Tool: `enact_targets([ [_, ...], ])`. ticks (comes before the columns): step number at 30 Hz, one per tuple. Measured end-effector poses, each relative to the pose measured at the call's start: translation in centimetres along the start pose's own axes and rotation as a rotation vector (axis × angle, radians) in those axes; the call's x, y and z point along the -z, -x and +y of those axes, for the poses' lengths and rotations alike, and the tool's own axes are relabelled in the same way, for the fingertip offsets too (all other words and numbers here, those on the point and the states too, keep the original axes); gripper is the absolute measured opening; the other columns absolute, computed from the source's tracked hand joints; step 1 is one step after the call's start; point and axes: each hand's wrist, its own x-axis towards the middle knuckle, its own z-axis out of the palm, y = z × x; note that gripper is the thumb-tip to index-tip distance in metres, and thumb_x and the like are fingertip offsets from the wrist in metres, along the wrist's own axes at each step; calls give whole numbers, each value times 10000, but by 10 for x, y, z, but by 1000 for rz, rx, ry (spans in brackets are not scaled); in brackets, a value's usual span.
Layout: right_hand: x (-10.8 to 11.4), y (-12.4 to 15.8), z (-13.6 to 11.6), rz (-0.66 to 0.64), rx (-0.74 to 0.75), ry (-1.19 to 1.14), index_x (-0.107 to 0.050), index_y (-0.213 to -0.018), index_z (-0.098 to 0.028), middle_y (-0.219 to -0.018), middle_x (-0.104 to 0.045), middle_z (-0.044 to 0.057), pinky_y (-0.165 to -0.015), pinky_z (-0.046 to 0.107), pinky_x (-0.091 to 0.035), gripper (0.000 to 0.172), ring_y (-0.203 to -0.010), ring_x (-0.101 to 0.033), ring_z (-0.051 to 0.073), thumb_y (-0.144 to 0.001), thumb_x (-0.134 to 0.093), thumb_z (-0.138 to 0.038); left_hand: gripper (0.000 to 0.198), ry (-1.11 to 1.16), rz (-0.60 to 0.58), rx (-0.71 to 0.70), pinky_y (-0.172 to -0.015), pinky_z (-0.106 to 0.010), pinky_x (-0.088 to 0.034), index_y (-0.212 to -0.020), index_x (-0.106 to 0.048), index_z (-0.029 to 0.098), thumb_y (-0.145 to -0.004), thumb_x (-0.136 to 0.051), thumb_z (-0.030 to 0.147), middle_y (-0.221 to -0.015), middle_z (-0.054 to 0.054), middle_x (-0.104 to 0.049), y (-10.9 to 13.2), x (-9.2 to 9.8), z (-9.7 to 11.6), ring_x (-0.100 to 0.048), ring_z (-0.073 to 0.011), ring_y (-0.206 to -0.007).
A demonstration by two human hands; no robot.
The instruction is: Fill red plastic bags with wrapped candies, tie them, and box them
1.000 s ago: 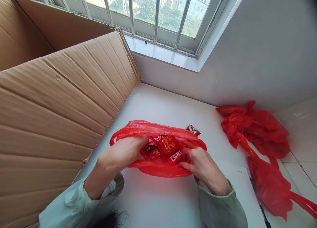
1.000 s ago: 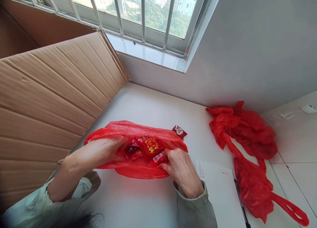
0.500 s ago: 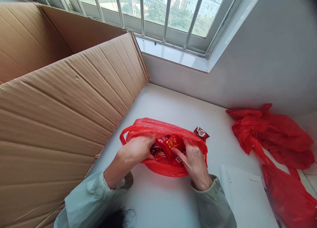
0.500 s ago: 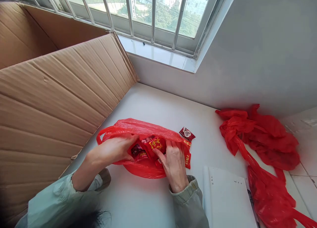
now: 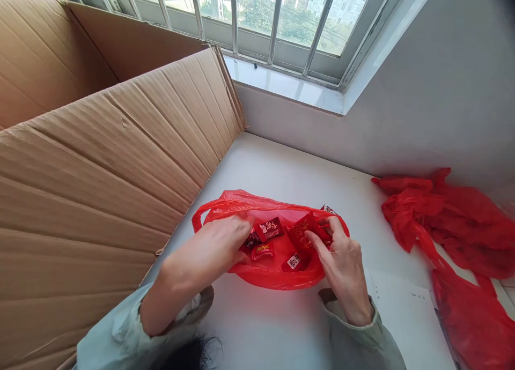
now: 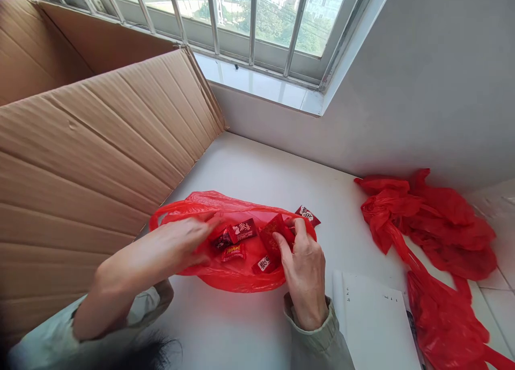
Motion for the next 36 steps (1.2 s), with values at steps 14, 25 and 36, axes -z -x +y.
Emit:
enact_targets([
  [14,-1,-6,14,-81,-13,12,-631,-942,-212,-793,-701,51,-623,310,-421,286,-642,-618,209,-843,-547,-467,378,-220,258,-177,-1110,-514,-283,-1169,-591,214,-799,-648,155,-1388,-118,-458,-23,12,-6,-288,-317,-1380],
  [25,11,-6,19,-278,13,-148,-624,-944,-202,-686,-616,6,-512,268,-379,306,-569,-502,155,-895,-414,-418,528,-236,73,-50,-1132,-513,-211,-1132,-611,151,-622,-735,199,-1411,-211,-443,-23,-11,-10,-236,-361,-1402],
  [36,-7,-2,4,-132,-93,-490,-479,-1278,-195,-1045,-693,114,-773,371,-525,460,-901,-664,235,-891,-459,-442,366,-318,9,11,-1125,-522,-211,-926,-676,104,-586,-748,219,-1364,-231,-497,-18,-8,12,-217,-391,-1402],
])
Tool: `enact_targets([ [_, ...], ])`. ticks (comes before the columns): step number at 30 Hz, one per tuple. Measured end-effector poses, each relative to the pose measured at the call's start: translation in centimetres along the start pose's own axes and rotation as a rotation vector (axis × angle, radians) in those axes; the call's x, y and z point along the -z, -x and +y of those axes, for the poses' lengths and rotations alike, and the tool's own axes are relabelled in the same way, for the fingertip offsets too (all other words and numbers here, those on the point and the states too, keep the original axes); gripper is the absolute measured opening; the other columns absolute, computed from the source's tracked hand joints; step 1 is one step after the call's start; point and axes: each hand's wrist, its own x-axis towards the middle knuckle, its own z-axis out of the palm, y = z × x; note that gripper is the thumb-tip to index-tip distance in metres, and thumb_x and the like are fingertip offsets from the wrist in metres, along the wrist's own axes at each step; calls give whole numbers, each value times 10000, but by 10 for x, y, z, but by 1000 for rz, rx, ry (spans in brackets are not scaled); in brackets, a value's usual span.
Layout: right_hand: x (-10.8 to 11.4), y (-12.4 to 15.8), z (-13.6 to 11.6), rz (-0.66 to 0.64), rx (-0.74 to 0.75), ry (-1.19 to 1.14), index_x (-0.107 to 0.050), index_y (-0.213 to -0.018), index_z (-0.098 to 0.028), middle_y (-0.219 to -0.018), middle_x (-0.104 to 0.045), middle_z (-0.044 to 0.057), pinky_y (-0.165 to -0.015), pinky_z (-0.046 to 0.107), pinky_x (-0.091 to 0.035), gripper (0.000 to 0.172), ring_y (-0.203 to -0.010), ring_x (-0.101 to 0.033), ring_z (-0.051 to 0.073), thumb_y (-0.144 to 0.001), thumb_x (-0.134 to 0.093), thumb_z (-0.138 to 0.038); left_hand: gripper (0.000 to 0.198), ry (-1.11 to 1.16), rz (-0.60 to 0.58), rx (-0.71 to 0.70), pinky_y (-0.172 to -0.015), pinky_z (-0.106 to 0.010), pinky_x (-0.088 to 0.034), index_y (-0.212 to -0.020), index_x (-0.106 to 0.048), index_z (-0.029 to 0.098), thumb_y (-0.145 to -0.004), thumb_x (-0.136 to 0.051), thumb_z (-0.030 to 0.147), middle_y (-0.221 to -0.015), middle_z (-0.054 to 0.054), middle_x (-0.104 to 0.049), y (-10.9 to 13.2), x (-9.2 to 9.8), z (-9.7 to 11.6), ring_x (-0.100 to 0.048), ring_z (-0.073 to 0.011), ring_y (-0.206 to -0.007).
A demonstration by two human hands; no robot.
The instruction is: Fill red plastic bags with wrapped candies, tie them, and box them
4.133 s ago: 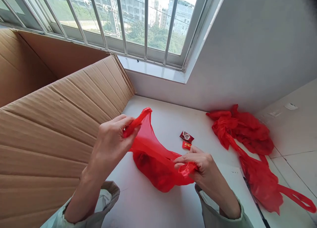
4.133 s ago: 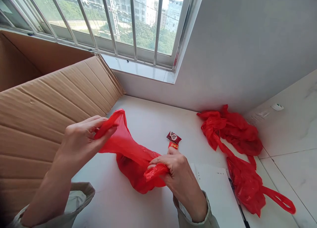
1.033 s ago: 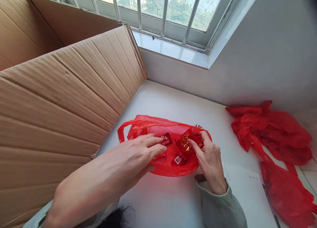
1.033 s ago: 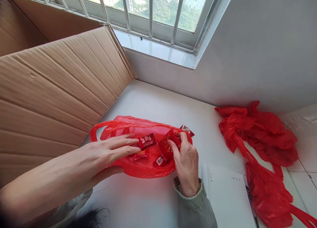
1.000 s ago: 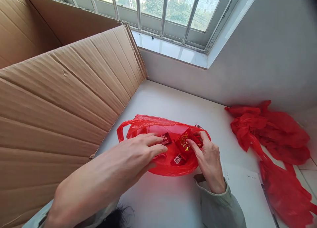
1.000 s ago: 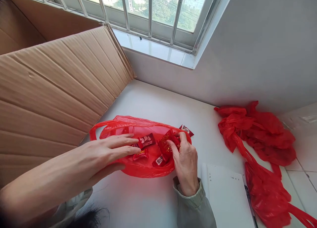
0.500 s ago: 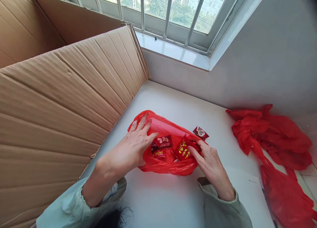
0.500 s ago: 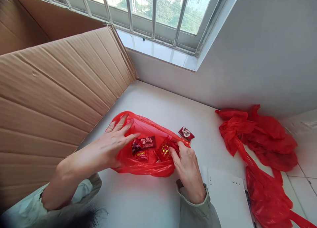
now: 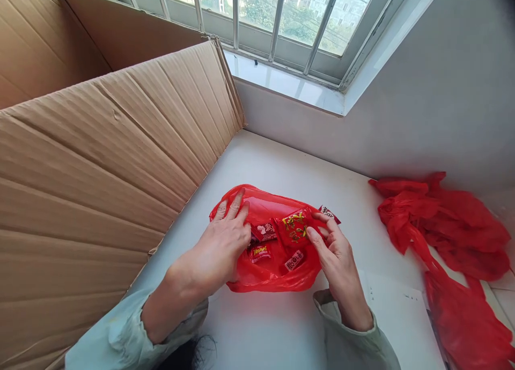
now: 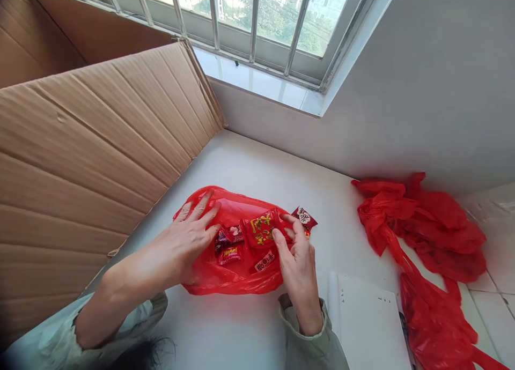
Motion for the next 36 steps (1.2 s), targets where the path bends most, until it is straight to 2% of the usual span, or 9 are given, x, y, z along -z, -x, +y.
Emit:
enact_targets([
  [4,-11,-1,7,45,117,338,-492,-1269,-187,-1184,-626,124,-923,451,-461,417,-1097,-582,269,-883,-491,-346,514,-32,-38,-1,-1120,-529,-216,-990,-671,96,-518,-794,257,-1402,-246,-447,-3,-4,0,-204,-408,-1400],
  [8,-14,0,7,25,285,588,-495,-1269,-181,-1167,-594,120,-901,460,-470,409,-1081,-540,280,-866,-534,-237,546,-59,-97,11,-1111,-566,-223,-1026,-666,66,-543,-796,285,-1416,-266,-417,-9,-7,0,-132,-434,-1407],
  [11,-19,4,-1,-80,462,637,-605,-1087,-216,-1070,-602,73,-869,393,-489,234,-1020,-521,244,-878,-519,-158,464,-56,-124,39,-1118,-564,-225,-977,-674,59,-599,-793,300,-1399,-264,-437,-10,-7,1,-104,-442,-1408],
  [14,-32,9,-8,-244,558,681,-637,-940,-219,-951,-594,54,-818,350,-503,135,-949,-507,225,-863,-555,-144,275,-50,-95,34,-1130,-551,-227,-954,-663,79,-718,-726,205,-1399,-234,-449,-6,-12,-2,-142,-414,-1413],
  [18,-49,14,-7,-302,544,829,-599,-885,-190,-936,-576,63,-803,373,-499,114,-916,-498,233,-806,-597,-107,251,14,11,-62,-1115,-544,-271,-1143,-582,121,-906,-515,173,-1390,-185,-471,1,-25,-10,-294,-338,-1384],
  [22,-47,16,-7,-341,527,869,-541,-888,-188,-955,-580,48,-802,351,-478,197,-899,-504,215,-764,-560,-38,269,132,119,-125,-1053,-463,-356,-1129,-546,174,-930,-393,78,-1256,-100,-559,0,-31,-12,-483,-248,-1217],
  [26,-28,18,-12,-425,423,789,-489,-923,-209,-888,-593,3,-706,308,-442,298,-803,-514,185,-711,-582,-23,213,255,-7,-128,-887,-348,-442,-968,-554,164,-927,-369,66,-1050,-53,-601,-7,-29,-6,-559,-189,-972],
  [32,7,12,-16,-523,217,692,-443,-831,-227,-783,-567,-38,-617,265,-363,227,-699,-510,150,-760,-648,-163,247,272,-55,-99,-795,-294,-417,-952,-557,164,-788,-495,-10,-996,-37,-607,-14,-28,-7,-554,-186,-918],
  [36,19,9,-18,-535,159,642,-453,-858,-221,-774,-574,-31,-632,262,-371,121,-669,-507,140,-835,-562,-172,103,293,-116,-90,-653,-271,-375,-767,-551,161,-785,-541,60,-847,-26,-590,-18,-25,-14,-553,-175,-779],
])
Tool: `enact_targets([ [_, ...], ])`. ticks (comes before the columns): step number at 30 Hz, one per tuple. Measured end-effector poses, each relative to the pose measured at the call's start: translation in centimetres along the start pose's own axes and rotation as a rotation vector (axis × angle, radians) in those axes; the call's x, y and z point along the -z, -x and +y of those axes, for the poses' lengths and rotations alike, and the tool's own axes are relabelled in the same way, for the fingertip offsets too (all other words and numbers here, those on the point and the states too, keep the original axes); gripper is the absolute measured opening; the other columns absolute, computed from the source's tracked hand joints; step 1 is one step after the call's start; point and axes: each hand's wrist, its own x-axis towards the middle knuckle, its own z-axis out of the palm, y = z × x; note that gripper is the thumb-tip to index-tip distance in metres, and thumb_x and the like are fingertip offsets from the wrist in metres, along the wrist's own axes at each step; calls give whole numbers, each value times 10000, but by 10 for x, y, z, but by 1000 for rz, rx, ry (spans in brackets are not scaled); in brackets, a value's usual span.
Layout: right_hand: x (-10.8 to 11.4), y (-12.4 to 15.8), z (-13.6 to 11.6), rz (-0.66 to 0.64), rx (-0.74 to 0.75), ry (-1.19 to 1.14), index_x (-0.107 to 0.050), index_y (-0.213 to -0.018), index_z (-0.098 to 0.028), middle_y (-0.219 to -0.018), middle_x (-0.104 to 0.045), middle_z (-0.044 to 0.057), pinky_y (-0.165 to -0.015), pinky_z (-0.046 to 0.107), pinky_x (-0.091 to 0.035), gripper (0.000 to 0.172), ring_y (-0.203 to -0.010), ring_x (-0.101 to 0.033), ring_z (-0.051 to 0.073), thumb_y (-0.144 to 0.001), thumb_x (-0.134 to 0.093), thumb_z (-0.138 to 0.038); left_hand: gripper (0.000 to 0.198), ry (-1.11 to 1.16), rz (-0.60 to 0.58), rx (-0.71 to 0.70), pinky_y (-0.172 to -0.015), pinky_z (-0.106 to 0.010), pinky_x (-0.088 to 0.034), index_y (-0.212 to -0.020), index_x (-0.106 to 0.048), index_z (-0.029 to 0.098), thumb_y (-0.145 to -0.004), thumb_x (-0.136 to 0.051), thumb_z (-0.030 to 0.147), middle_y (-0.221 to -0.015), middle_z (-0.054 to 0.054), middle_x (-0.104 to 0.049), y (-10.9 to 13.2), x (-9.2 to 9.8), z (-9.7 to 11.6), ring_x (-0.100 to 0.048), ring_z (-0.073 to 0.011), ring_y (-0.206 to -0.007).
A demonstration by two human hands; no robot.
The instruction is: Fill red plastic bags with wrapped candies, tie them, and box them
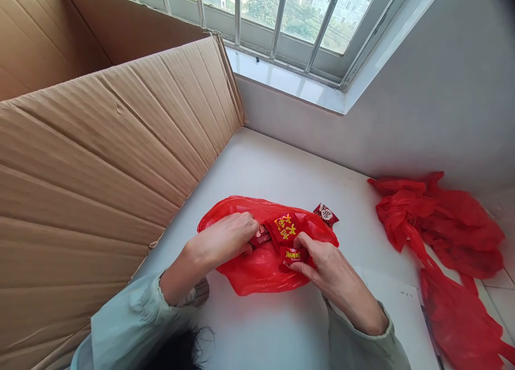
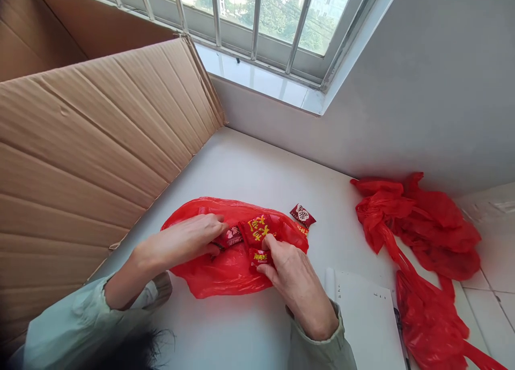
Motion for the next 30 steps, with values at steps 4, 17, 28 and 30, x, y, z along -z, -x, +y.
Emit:
enact_targets([
  [4,3,3,-2,-42,35,-40,-516,-911,-222,-850,-612,-23,-653,251,-382,120,-724,-539,137,-840,-538,-128,149,23,13,-67,-594,-267,-316,-691,-504,172,-829,-520,120,-764,-8,-550,-7,5,-7,-513,-152,-686],
  [17,-10,-4,-9,-43,180,43,-608,-1131,-307,-954,-624,0,-661,261,-409,300,-821,-598,158,-883,-506,-172,243,95,42,-53,-507,-271,-218,-661,-312,192,-895,-368,165,-609,41,-430,-6,15,-22,-356,-109,-546],
  [28,-13,-7,-10,183,67,243,-574,-1169,-215,-1004,-618,60,-704,316,-484,333,-887,-585,206,-859,-501,-116,72,-116,139,16,-612,-285,-361,-848,-509,169,-903,-488,212,-846,-51,-596,-11,-3,5,-564,-198,-771],
  [30,-10,-3,1,159,-24,285,-623,-1025,-207,-939,-625,53,-673,325,-461,216,-816,-586,209,-839,-537,-137,121,-175,114,34,-666,-308,-395,-991,-516,150,-877,-532,186,-933,-81,-611,-14,-9,13,-576,-231,-863],
])
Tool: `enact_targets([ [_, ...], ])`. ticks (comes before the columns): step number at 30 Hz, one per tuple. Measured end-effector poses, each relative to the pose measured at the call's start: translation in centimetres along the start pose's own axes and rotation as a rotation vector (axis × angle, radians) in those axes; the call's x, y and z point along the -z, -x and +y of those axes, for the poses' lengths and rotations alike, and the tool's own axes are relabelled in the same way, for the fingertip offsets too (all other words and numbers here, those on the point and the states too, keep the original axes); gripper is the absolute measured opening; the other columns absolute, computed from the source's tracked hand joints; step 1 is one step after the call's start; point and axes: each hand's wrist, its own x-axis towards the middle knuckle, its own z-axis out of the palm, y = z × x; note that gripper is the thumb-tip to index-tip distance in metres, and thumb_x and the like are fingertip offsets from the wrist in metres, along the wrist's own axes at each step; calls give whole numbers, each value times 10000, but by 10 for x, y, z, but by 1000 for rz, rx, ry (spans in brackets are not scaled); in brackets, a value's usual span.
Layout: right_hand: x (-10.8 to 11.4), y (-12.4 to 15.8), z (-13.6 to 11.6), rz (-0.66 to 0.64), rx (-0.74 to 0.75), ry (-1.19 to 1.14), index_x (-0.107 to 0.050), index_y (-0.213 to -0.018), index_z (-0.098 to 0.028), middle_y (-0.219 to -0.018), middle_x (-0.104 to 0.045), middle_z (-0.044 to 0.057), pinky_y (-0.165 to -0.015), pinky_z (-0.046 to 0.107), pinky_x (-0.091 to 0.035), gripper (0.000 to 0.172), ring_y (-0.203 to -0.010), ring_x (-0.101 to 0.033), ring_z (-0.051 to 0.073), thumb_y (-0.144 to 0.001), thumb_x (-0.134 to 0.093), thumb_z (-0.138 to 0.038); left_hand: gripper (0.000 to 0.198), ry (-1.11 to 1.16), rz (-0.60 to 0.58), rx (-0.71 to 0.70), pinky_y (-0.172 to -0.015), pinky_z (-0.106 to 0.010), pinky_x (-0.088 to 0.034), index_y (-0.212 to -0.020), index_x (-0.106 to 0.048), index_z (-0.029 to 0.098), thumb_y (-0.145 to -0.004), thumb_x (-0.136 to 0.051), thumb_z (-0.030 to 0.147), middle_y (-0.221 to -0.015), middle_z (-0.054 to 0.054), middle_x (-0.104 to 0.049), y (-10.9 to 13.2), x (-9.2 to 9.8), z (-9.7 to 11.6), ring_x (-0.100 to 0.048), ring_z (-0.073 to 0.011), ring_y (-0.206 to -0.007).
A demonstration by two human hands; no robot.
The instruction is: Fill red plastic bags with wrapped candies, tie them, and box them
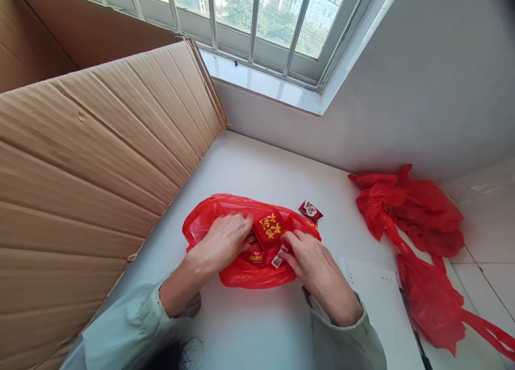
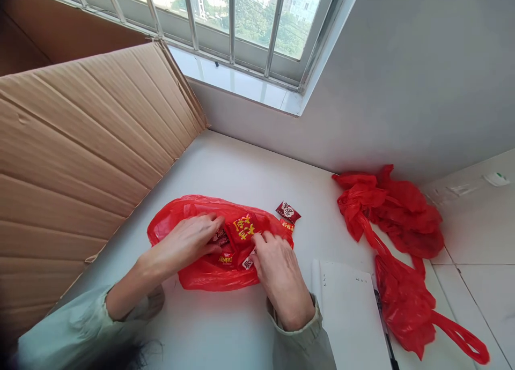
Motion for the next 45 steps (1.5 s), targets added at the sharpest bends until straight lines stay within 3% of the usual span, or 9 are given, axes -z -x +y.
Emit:
enact_targets([
  [6,3,16,15,-61,-69,-8,-684,-720,-249,-833,-625,27,-720,339,-403,98,-824,-555,213,-766,-639,-175,224,-53,-45,59,-676,-350,-432,-1075,-506,94,-871,-414,80,-958,-127,-620,-1,-6,7,-590,-259,-856],
  [11,8,20,8,-80,-41,-23,-580,-476,-206,-621,-574,13,-722,332,-367,288,-766,-516,193,-755,-646,-175,348,-82,31,87,-804,-406,-450,-1165,-462,70,-862,-308,-2,-1107,-175,-578,0,-3,5,-552,-283,-1013],
  [16,7,16,12,-71,-47,18,-580,-483,-203,-653,-585,29,-662,316,-360,282,-740,-509,191,-758,-614,-152,274,-123,202,-247,-821,-394,-472,-1017,-538,172,-870,-363,20,-1111,-112,-561,-8,-8,30,-529,-266,-1055],
  [20,0,17,20,-33,-8,28,-638,-560,-214,-699,-603,38,-681,306,-378,228,-770,-529,194,-762,-590,-121,249,-178,291,-509,-1024,-565,-338,-1107,-541,187,-887,-452,113,-1346,-115,-449,-17,-37,52,-244,-382,-1366],
  [24,-3,21,19,43,-95,106,-591,-519,-203,-692,-598,50,-665,315,-377,241,-767,-536,210,-749,-604,-132,188,-248,304,-451,-1010,-571,-337,-998,-563,159,-869,-451,80,-1215,-121,-539,-16,-53,51,-316,-370,-1328],
  [31,5,23,11,35,-200,185,-574,-591,-205,-706,-592,42,-607,322,-351,211,-711,-527,206,-792,-554,-144,246,-117,132,-339,-833,-383,-441,-885,-548,151,-877,-357,-5,-961,-92,-581,-4,-5,26,-550,-236,-951],
  [37,4,9,2,152,-4,82,-662,-824,-222,-867,-634,60,-713,346,-422,142,-875,-537,231,-838,-549,-137,261,140,122,-162,-820,-298,-428,-1043,-549,185,-900,-391,33,-1039,-53,-591,16,15,-9,-556,-182,-956],
  [41,-12,-10,-22,305,170,92,-621,-1107,-252,-1108,-631,82,-838,393,-444,290,-1051,-516,249,-888,-488,-117,346,166,150,-32,-845,-303,-436,-930,-595,180,-882,-312,-12,-1019,-44,-627,31,15,-32,-581,-177,-944],
  [45,-35,-22,-45,324,323,67,-414,-1379,-261,-1464,-393,84,-1026,514,-361,547,-1332,-321,315,-864,-596,-284,297,80,122,28,-845,-346,-447,-841,-617,163,-840,-381,-18,-945,-58,-645,31,13,-35,-595,-203,-897],
])
